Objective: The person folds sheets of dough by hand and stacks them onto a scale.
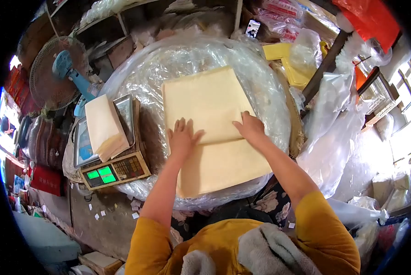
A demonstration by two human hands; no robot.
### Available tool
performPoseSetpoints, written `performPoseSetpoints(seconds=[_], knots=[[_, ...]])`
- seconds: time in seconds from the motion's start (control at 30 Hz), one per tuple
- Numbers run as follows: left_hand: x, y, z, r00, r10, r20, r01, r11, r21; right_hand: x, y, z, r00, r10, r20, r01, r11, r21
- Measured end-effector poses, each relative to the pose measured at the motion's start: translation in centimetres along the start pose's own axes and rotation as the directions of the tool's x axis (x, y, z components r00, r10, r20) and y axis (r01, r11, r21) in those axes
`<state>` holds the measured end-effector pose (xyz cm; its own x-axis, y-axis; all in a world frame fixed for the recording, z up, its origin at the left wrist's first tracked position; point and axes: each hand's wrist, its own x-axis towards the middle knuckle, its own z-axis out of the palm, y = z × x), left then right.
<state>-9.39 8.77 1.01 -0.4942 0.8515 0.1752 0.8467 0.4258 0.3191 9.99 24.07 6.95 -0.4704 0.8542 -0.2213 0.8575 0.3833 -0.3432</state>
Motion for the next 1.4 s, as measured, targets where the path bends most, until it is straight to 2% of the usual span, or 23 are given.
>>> performPoseSetpoints(seconds=[0.03, 0.1, 0.13, 0.2, 0.3, 0.4, 0.43, 0.47, 0.5, 0.53, 0.6, 0.7, 0.8, 0.83, 0.9, 1.0, 1.03, 1.13, 1.17, 1.2, 1.27, 1.3, 1.4], knots=[[-0.1, -0.2, 0.7, 1.000, -0.002, 0.022, 0.002, 1.000, -0.005, 0.2, 0.0, 0.6, 0.972, -0.181, -0.150, 0.174, 0.983, -0.055], [-0.5, -0.3, 1.6, 0.999, 0.014, -0.038, -0.015, 1.000, -0.012, 0.7, 0.4, 2.3, 0.755, -0.521, -0.398, 0.470, 0.853, -0.227], [-0.7, -0.3, 1.7, 0.997, 0.021, -0.073, -0.022, 1.000, -0.013, 0.8, 0.6, 3.1, 0.774, -0.553, -0.309, 0.480, 0.830, -0.282], [-0.8, -0.4, 1.8, 1.000, -0.006, -0.002, 0.006, 0.999, 0.035, 0.7, 1.0, 4.7, 0.794, -0.594, -0.131, 0.510, 0.768, -0.388], [-0.3, 0.4, -0.1, 0.987, -0.042, 0.153, 0.038, 0.999, 0.028, 0.6, 1.2, 5.4, 0.805, -0.580, -0.123, 0.501, 0.776, -0.383], [-1.1, -0.2, 0.2, 0.970, -0.114, -0.214, 0.047, 0.953, -0.298, -1.7, -0.6, 4.0, 0.854, -0.493, -0.164, 0.400, 0.826, -0.398], [-1.9, 0.1, 1.5, 0.896, -0.263, -0.357, 0.030, 0.840, -0.542, -3.8, -2.0, 2.9, 0.903, -0.406, -0.139, 0.343, 0.877, -0.337], [-3.0, 1.1, 0.7, 0.857, -0.468, -0.215, 0.065, 0.512, -0.856, -5.4, -2.5, 3.8, 0.887, -0.424, -0.184, 0.332, 0.861, -0.384], [-4.4, 2.1, 0.1, 0.860, -0.509, 0.030, 0.082, 0.080, -0.993, -7.2, -3.0, 4.3, 0.855, -0.505, -0.119, 0.423, 0.811, -0.404], [-5.7, 1.4, 1.4, 0.887, -0.458, 0.058, 0.112, 0.093, -0.989, -8.8, -3.7, 4.4, 0.820, -0.572, 0.033, 0.544, 0.760, -0.354], [-7.0, -1.0, 4.5, 0.928, -0.358, 0.105, 0.161, 0.130, -0.978, -10.6, -3.2, 5.6, 0.763, -0.646, -0.029, 0.616, 0.740, -0.268], [-8.6, 1.1, -5.0, 0.884, -0.387, 0.262, 0.282, -0.007, -0.959, -10.0, -3.1, 3.4, 0.840, -0.536, 0.085, 0.539, 0.842, -0.013], [-8.2, 1.1, -4.0, 0.740, -0.392, 0.546, 0.560, -0.089, -0.823, -10.1, -2.7, 3.8, 0.718, -0.678, 0.157, 0.695, 0.695, -0.182], [-8.4, 1.5, -3.6, 0.797, -0.364, 0.482, 0.491, -0.073, -0.868, -9.7, -2.8, 5.0, 0.724, -0.636, 0.267, 0.678, 0.727, -0.107], [-9.8, 2.4, -2.4, 0.883, -0.304, 0.356, 0.357, -0.056, -0.932, -9.4, -2.7, 5.7, 0.728, -0.648, 0.224, 0.680, 0.724, -0.113], [-10.2, 0.4, -0.2, 0.933, -0.358, 0.018, 0.106, 0.228, -0.968, -10.1, -2.2, 6.0, 0.712, -0.685, 0.154, 0.685, 0.726, 0.060], [-10.2, 0.2, -3.1, 0.889, -0.454, -0.063, 0.189, 0.488, -0.852, -11.1, -2.2, 4.8, 0.724, -0.677, 0.133, 0.664, 0.736, 0.131], [-7.7, -7.7, -9.7, 0.831, -0.436, -0.346, 0.019, 0.643, -0.766, -12.2, -0.5, 3.6, 0.764, -0.642, 0.055, 0.609, 0.747, 0.265], [-7.2, -8.4, -14.9, 0.784, -0.515, -0.346, -0.019, 0.538, -0.843, -12.8, 0.3, 3.7, 0.783, -0.622, 0.032, 0.585, 0.752, 0.303], [-5.8, -9.9, -18.1, 0.667, -0.655, -0.355, 0.087, 0.542, -0.836, -13.5, 0.4, 3.2, 0.799, -0.599, 0.060, 0.547, 0.764, 0.342], [-4.3, -16.3, -20.8, 0.700, -0.558, -0.446, -0.052, 0.582, -0.812, -14.6, 0.2, 2.1, 0.823, -0.558, 0.106, 0.473, 0.777, 0.415], [-4.0, -18.6, -21.8, 0.766, -0.548, -0.336, -0.064, 0.455, -0.888, -14.8, 0.4, 2.2, 0.826, -0.557, 0.084, 0.475, 0.769, 0.427], [-2.4, -25.6, -19.2, 0.793, -0.587, -0.164, 0.180, 0.483, -0.857, -15.5, 0.0, 0.9, 0.857, -0.511, 0.067, 0.425, 0.774, 0.470]])
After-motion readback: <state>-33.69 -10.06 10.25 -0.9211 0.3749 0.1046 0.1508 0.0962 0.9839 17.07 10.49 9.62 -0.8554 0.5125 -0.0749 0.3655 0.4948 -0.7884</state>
